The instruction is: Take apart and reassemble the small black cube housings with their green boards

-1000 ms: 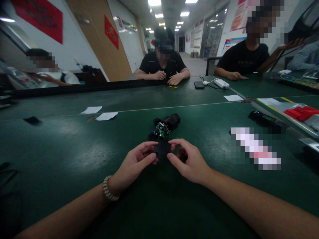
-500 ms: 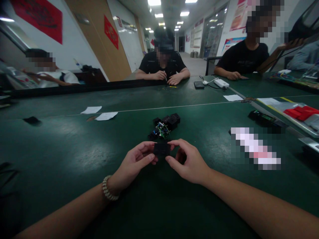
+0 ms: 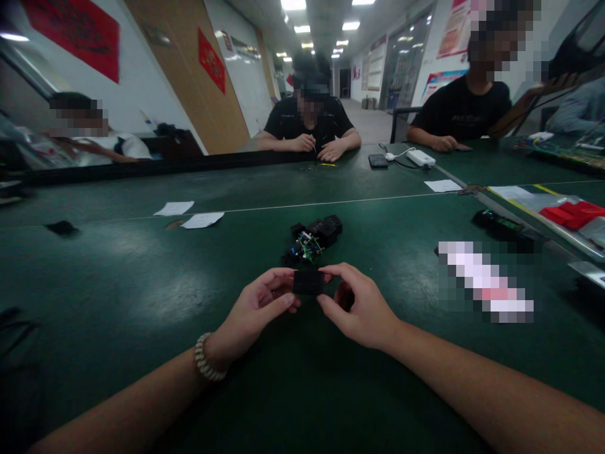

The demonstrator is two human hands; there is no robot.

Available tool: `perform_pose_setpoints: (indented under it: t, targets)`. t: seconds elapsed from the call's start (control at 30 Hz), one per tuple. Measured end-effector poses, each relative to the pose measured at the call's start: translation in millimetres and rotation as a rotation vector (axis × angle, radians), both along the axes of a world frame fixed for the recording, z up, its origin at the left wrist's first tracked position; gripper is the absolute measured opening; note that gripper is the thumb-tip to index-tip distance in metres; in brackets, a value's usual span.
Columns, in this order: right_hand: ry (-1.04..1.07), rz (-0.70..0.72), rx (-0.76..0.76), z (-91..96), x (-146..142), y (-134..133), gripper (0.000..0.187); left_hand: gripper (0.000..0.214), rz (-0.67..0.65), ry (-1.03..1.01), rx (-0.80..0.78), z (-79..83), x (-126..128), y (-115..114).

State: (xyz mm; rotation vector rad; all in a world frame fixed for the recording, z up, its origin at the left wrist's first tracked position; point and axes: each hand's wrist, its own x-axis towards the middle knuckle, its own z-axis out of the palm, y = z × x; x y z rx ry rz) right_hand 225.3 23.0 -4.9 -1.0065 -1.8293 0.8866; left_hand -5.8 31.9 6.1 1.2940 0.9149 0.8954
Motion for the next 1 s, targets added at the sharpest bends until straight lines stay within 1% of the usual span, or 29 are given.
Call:
perform_pose_setpoints:
  t: [0.3, 0.5, 0.7, 0.87, 1.0]
  targets:
    - [0.024, 0.003, 0.019, -3.5, 0.1, 1.1, 0.037, 0.038, -0.009, -0.002, -0.004, 2.1, 1.4, -0.2]
    - [0.04, 0.005, 0.026, -6.2, 0.2, 1.5, 0.038, 0.032, -0.007, 0.013, -0.036, 2.5, 2.8, -0.8]
    - [0.049, -0.001, 0.011, -7.8, 0.2, 1.2, 0.039, 0.031, -0.013, 0.068, -0.008, 3.7, 3.5, -0.1]
    - [0.04, 0.01, 0.022, -7.7, 0.5, 1.1, 0.036, 0.037, -0.013, 0.132, 0.019, 5.1, 2.4, -0.8]
    - [0.027, 0.014, 0.061, -7.6, 1.4, 1.7, 0.033, 0.042, 0.002, 0.164, 0.058, 4.3, 1.7, -1.1]
